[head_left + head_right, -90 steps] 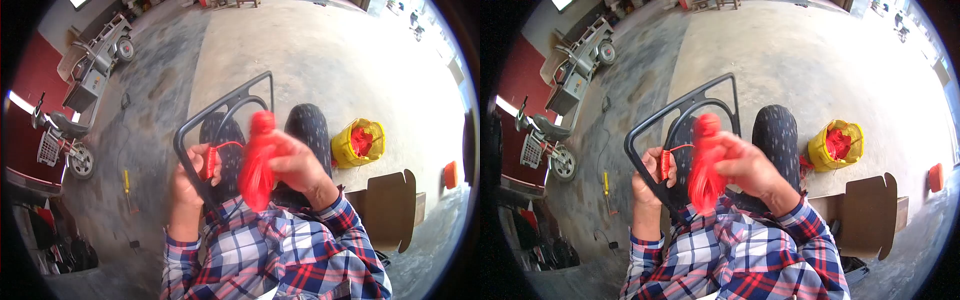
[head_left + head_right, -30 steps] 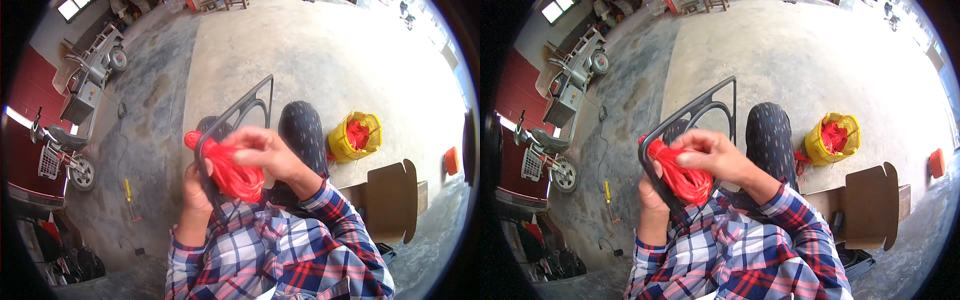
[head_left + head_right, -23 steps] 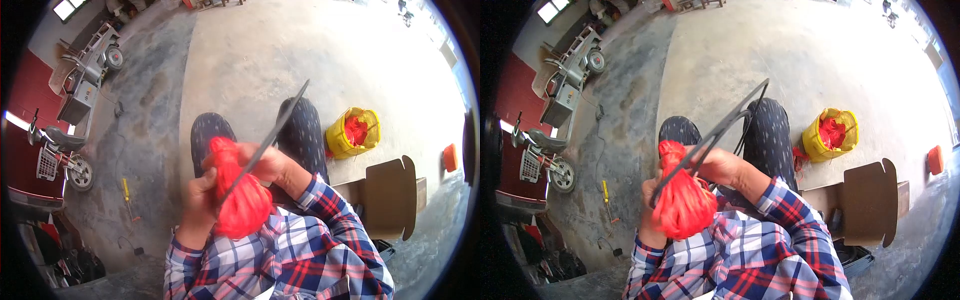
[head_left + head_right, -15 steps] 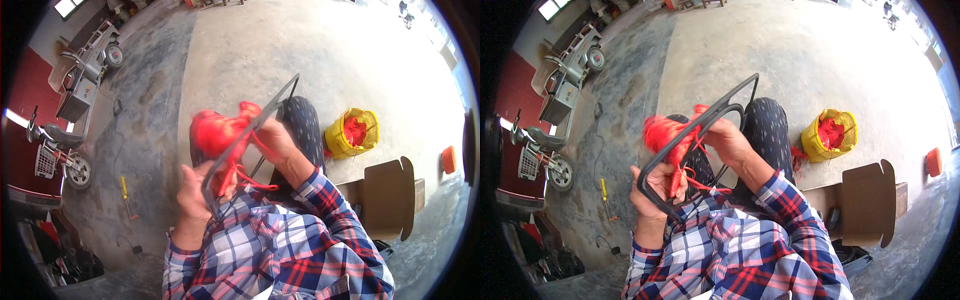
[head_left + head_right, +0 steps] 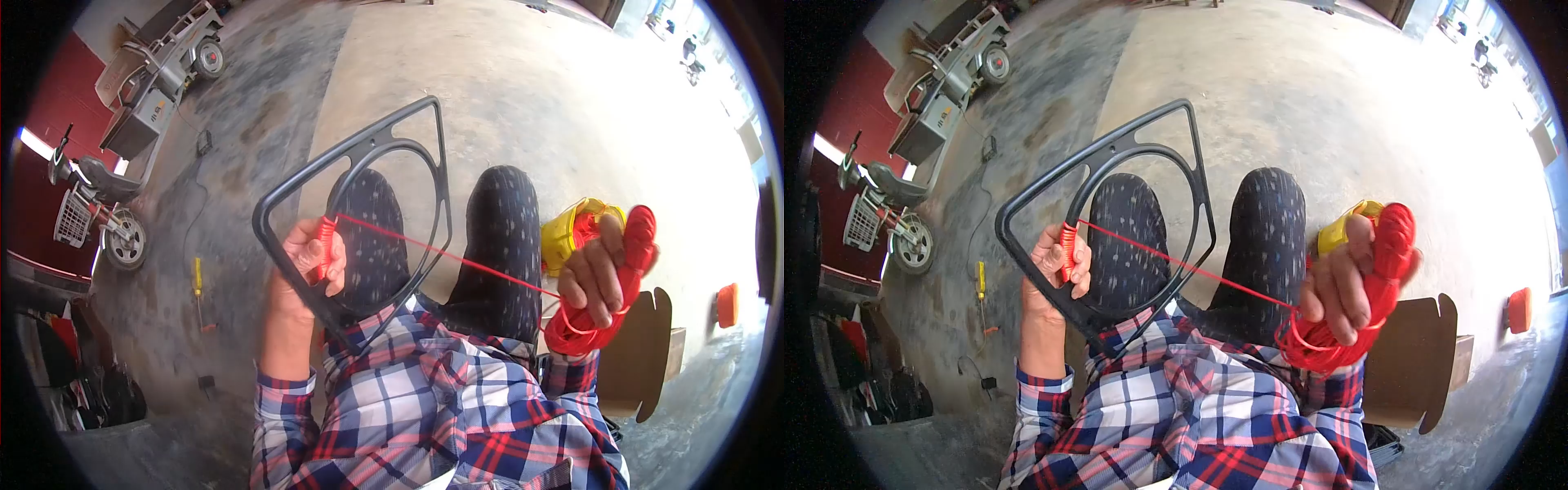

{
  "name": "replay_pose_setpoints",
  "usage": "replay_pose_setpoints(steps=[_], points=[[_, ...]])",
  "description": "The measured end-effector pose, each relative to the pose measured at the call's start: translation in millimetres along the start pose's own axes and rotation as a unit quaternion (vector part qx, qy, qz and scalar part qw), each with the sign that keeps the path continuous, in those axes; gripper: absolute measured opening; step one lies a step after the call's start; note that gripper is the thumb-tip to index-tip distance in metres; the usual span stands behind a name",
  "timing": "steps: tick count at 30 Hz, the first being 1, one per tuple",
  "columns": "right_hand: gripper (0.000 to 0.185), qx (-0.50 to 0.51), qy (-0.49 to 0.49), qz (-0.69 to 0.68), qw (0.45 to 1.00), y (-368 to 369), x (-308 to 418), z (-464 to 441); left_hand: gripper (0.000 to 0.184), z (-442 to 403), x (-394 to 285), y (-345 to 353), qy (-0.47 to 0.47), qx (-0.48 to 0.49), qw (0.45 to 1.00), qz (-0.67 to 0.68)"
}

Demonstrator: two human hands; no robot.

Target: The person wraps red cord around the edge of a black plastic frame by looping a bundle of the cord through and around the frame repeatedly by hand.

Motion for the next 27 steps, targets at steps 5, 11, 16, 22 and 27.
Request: replay_pose_setpoints(steps=[5,11,16,22,27], points=[[0.043,-0.11,-0.05,0.072,0.99,17,-6,10,0.049,0,-4,7,0.016,-0.015,0.999,-0.035],[0.044,-0.323,-0.036,0.058,0.944,-61,0,31,0.041,5,-13,11,-0.005,-0.059,0.995,-0.076],[0.06,-0.341,0.1,0.104,0.929,-24,-72,-13,0.029,1,0,25,0.001,-0.037,0.997,-0.071],[0.055,-0.2,0.238,0.362,0.879,3,-107,-58,0.052,1,27,74,0.008,-0.053,0.999,0.003],[0.034,-0.201,0.204,0.283,0.915,-9,-111,-61,0.046,2,29,78,-0.024,-0.098,0.995,-0.011]])
Point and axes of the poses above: each hand's wrist, its own z-axis away from the middle knuckle, its own y-axis out of the palm, x = y × z, the point moved 1 cm from there along -z, towards the middle knuckle
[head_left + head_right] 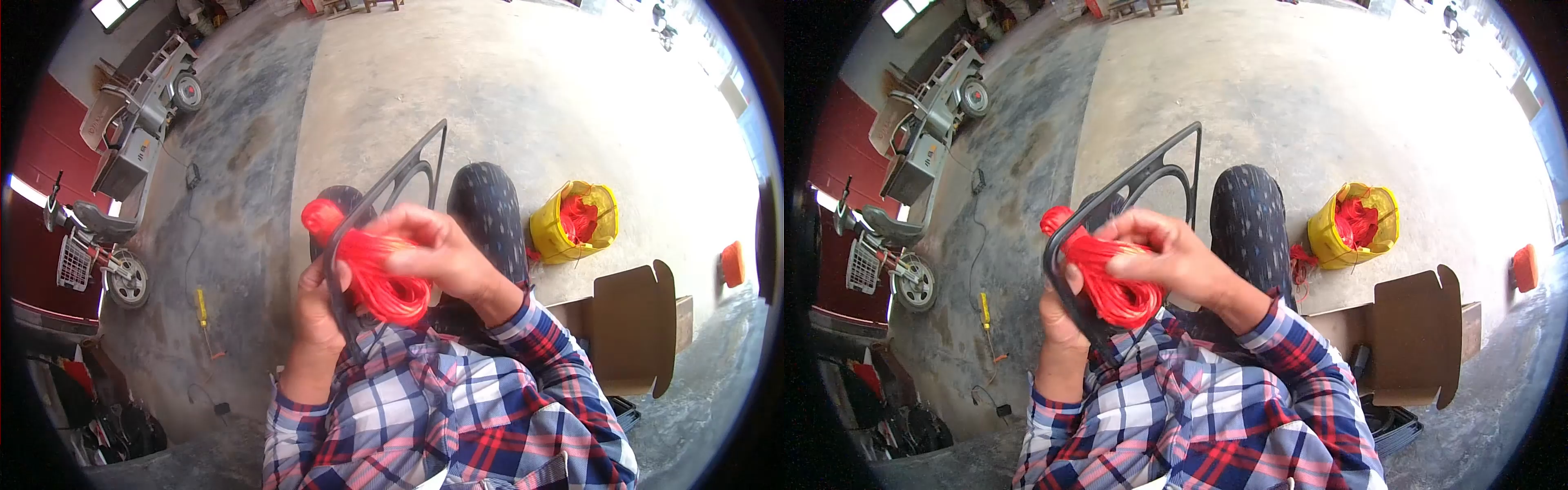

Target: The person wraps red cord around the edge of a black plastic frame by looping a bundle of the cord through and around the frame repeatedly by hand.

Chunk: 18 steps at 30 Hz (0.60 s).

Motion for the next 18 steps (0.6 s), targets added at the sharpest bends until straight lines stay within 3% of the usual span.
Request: replay_pose_setpoints(steps=[1,4,5,7,8,9,11,12,13,14,15,18], points=[[0.024,0.007,0.0,-0.095,0.995,-18,-19,-1,0.045,1,-1,-4,-0.025,0.013,0.999,0.035],[0.036,-0.02,0.064,-0.143,0.987,-40,-52,-8,0.041,10,-16,26,-0.123,0.042,0.978,0.165],[0.039,0.025,0.079,-0.217,0.973,-35,-55,-6,0.045,10,-6,2,-0.135,0.041,0.984,0.105],[0.045,0.113,0.108,-0.362,0.919,-7,-41,-3,0.048,9,5,6,-0.089,0.085,0.984,0.125],[0.047,0.104,0.087,-0.355,0.925,-5,-42,-4,0.049,8,11,11,-0.064,0.108,0.983,0.135],[0.049,0.096,0.065,-0.346,0.931,-6,-41,-8,0.053,12,7,27,-0.082,-0.02,0.994,0.064],[0.053,0.065,0.058,-0.355,0.931,-12,-31,-12,0.062,19,3,1,-0.123,0.062,0.988,0.075],[0.048,-0.02,0.038,-0.347,0.937,-14,-29,-17,0.067,21,1,-8,-0.142,0.104,0.981,0.08],[0.045,-0.085,-0.001,-0.267,0.96,-29,-36,-19,0.086,16,-1,-5,-0.108,0.152,0.983,-0.004],[0.042,-0.147,-0.041,-0.184,0.971,-49,-46,-18,0.085,14,-3,-7,-0.095,0.143,0.985,-0.004],[0.038,-0.137,-0.023,-0.143,0.98,-62,-48,-10,0.084,13,-7,-10,-0.081,0.133,0.988,-0.003],[0.047,-0.142,-0.007,-0.144,0.979,-74,-40,19,0.072,7,-14,-24,-0.037,0.098,0.994,0.015]])
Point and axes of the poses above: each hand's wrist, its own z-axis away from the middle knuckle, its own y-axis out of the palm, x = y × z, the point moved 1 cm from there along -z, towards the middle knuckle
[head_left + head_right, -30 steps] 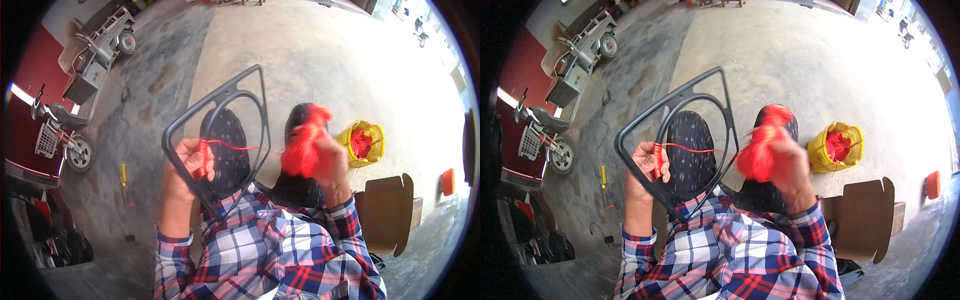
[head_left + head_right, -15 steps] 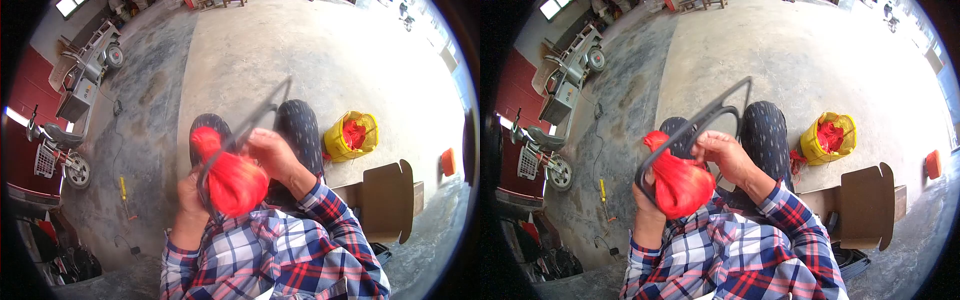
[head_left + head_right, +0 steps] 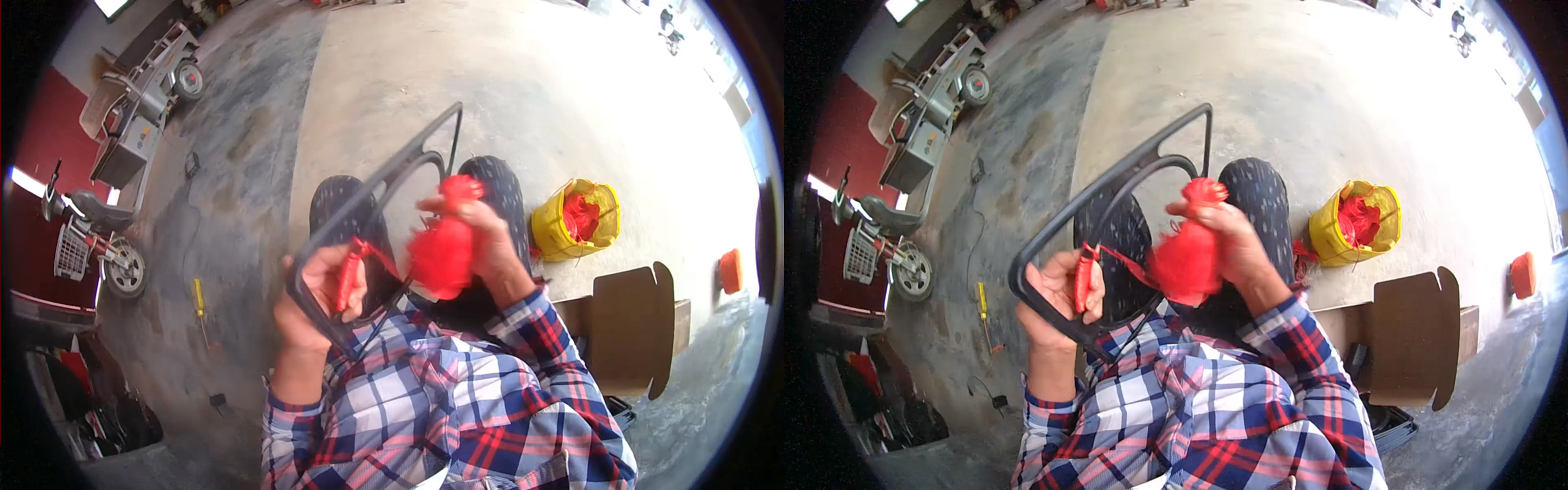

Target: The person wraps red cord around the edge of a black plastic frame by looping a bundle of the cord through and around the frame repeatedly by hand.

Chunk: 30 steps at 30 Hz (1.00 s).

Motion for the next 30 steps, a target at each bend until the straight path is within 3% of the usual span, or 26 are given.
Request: replay_pose_setpoints(steps=[2,3,5,6,9,10,12,14,18,20,22,24,26,30], points=[[0.056,0.001,-0.061,0.011,0.998,10,20,15,0.065,-3,-6,-10,0.024,-0.006,1.0,0.0],[0.059,-0.006,-0.101,-0.048,0.994,22,29,23,0.054,-6,-11,-10,0.027,-0.007,0.999,0.015],[0.06,0.12,-0.146,-0.184,0.965,25,46,31,0.047,-7,-14,-22,0.044,-0.016,0.999,-0.023],[0.06,0.249,-0.15,-0.257,0.922,16,58,36,0.044,-7,-16,-26,0.051,-0.02,0.998,-0.043],[0.043,0.285,-0.145,-0.224,0.92,-1,90,53,0.04,-11,-22,-35,0.061,-0.032,0.997,-0.021],[0.042,0.287,-0.157,-0.223,0.918,2,93,59,0.042,-12,-24,-40,0.069,-0.028,0.997,-0.022],[0.043,0.186,-0.205,-0.183,0.943,20,93,74,0.052,-12,-26,-45,0.076,-0.031,0.996,-0.024],[0.043,0.175,-0.206,-0.124,0.955,25,93,79,0.056,-11,-27,-42,0.089,-0.022,0.995,-0.032],[0.042,0.106,-0.219,-0.069,0.967,22,87,84,0.054,-6,-27,-53,0.1,-0.03,0.993,-0.05],[0.044,-0.093,-0.192,-0.068,0.975,7,80,80,0.046,-4,-29,-55,0.101,-0.026,0.994,-0.041],[0.041,-0.022,-0.134,-0.092,0.986,-40,72,55,0.038,-5,-30,-55,0.067,-0.049,0.996,-0.042],[0.037,-0.137,-0.103,-0.137,0.976,-40,54,40,0.033,-5,-28,-51,0.06,-0.076,0.993,-0.068],[0.038,-0.041,-0.047,-0.065,0.996,-7,43,37,0.03,-8,-24,-38,0.086,-0.1,0.984,-0.119],[0.049,0.137,0.077,0.029,0.987,70,36,34,0.038,-8,-13,-13,0.04,-0.043,0.998,0.018]])
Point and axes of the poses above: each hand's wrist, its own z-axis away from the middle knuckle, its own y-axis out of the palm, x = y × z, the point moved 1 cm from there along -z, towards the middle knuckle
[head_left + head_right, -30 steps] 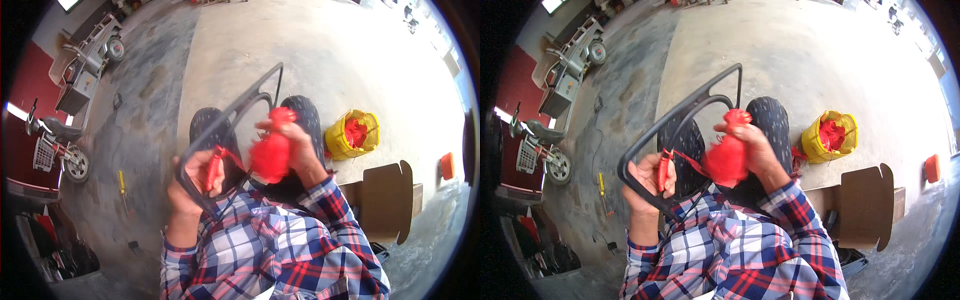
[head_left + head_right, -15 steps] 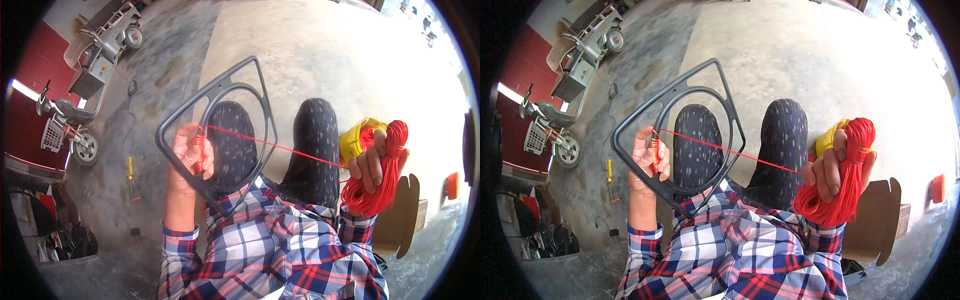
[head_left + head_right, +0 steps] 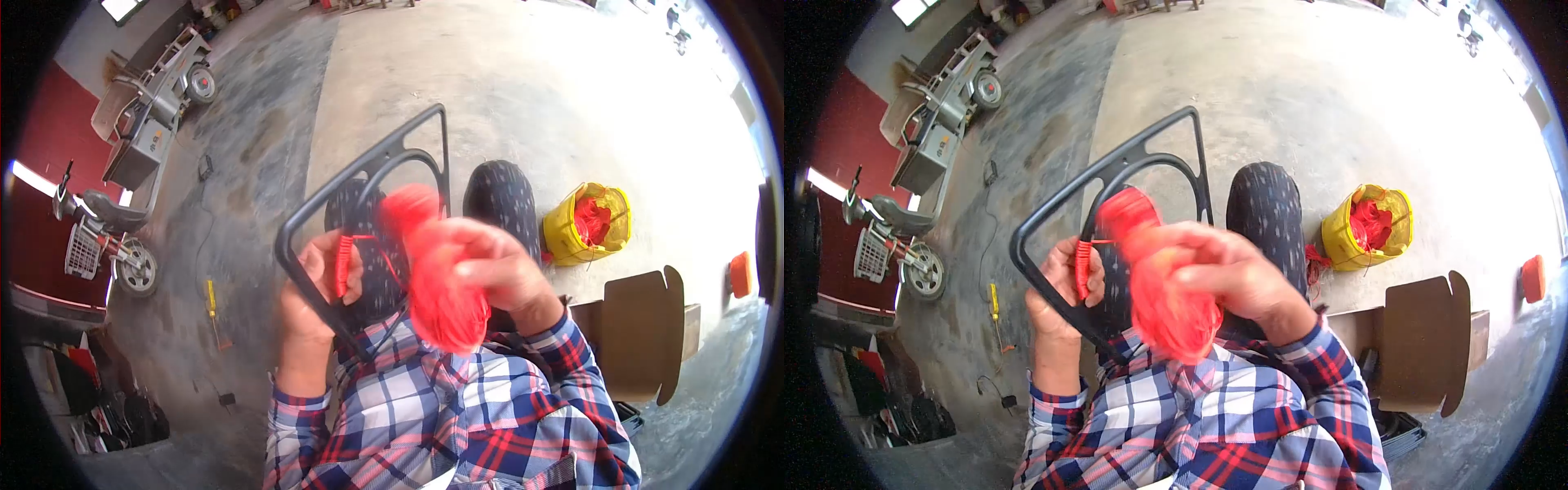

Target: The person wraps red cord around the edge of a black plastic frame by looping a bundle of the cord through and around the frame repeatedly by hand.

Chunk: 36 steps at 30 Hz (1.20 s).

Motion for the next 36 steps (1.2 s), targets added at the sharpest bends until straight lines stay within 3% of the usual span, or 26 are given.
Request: replay_pose_setpoints(steps=[2,3,4,6,7,10,14,16,18,19,21,22,23,26,28,29,30,32,34,36], points=[[0.048,0.023,0.005,0.082,0.996,13,0,-11,0.039,5,9,16,-0.014,-0.003,0.998,0.058],[0.039,-0.029,-0.029,0.146,0.988,21,-4,-19,0.039,8,10,44,0.007,-0.074,0.994,0.075],[0.028,-0.088,-0.109,0.245,0.959,27,-10,-26,0.038,5,17,46,0.007,-0.07,0.997,0.039],[0.022,-0.127,-0.175,0.469,0.856,35,-10,-29,0.035,-1,32,37,0.011,-0.063,0.997,-0.032],[0.019,-0.1,-0.207,0.429,0.873,28,-16,-33,0.032,0,33,22,0.018,-0.071,0.996,-0.055],[0.02,-0.048,-0.098,0.095,0.99,-18,-29,-45,0.031,7,26,13,-0.014,-0.024,1.0,0.005],[0.023,-0.087,0.027,-0.019,0.996,-27,-55,-46,0.036,15,22,20,-0.138,-0.016,0.987,0.076],[0.039,0.105,0.075,-0.166,0.978,-12,-56,-46,0.042,17,31,39,-0.111,-0.023,0.991,0.067],[0.04,0.138,0.037,-0.222,0.965,-3,-45,-50,0.043,13,32,49,-0.102,-0.023,0.993,0.05],[0.04,0.074,0.022,-0.224,0.972,1,-36,-48,0.055,14,34,40,-0.101,-0.115,0.988,0.013],[0.038,-0.038,-0.03,-0.213,0.976,-10,-36,-55,0.068,18,23,31,-0.121,0.028,0.992,0.017],[0.038,-0.065,-0.099,-0.075,0.99,-38,-43,-63,0.075,19,20,29,-0.13,0.102,0.986,0.018],[0.04,-0.102,-0.105,-0.035,0.989,-53,-47,-59,0.092,19,21,26,-0.073,0.074,0.995,-0.015],[0.045,-0.131,-0.099,0.045,0.986,-73,-38,-29,0.076,14,9,16,-0.041,0.035,0.998,-0.037],[0.06,-0.128,-0.075,-0.016,0.989,-71,-27,-11,0.054,9,4,3,0.011,0.032,0.999,-0.043],[0.063,-0.094,-0.076,-0.058,0.991,-63,-16,-2,0.047,7,0,1,0.019,0.022,0.998,-0.057],[0.062,-0.025,-0.161,-0.011,0.987,-54,-7,-1,0.04,4,-4,0,0.026,0.014,0.997,-0.07],[0.061,0.101,-0.268,-0.169,0.943,-42,-4,7,0.039,-2,-7,-18,0.026,0.023,0.998,-0.061],[0.053,0.236,-0.321,-0.132,0.908,-38,12,8,0.046,-6,-11,-18,0.025,0.036,0.997,-0.064],[0.046,0.242,-0.287,-0.061,0.925,-29,19,16,0.057,-8,-13,-9,0.025,0.055,0.995,-0.077]])
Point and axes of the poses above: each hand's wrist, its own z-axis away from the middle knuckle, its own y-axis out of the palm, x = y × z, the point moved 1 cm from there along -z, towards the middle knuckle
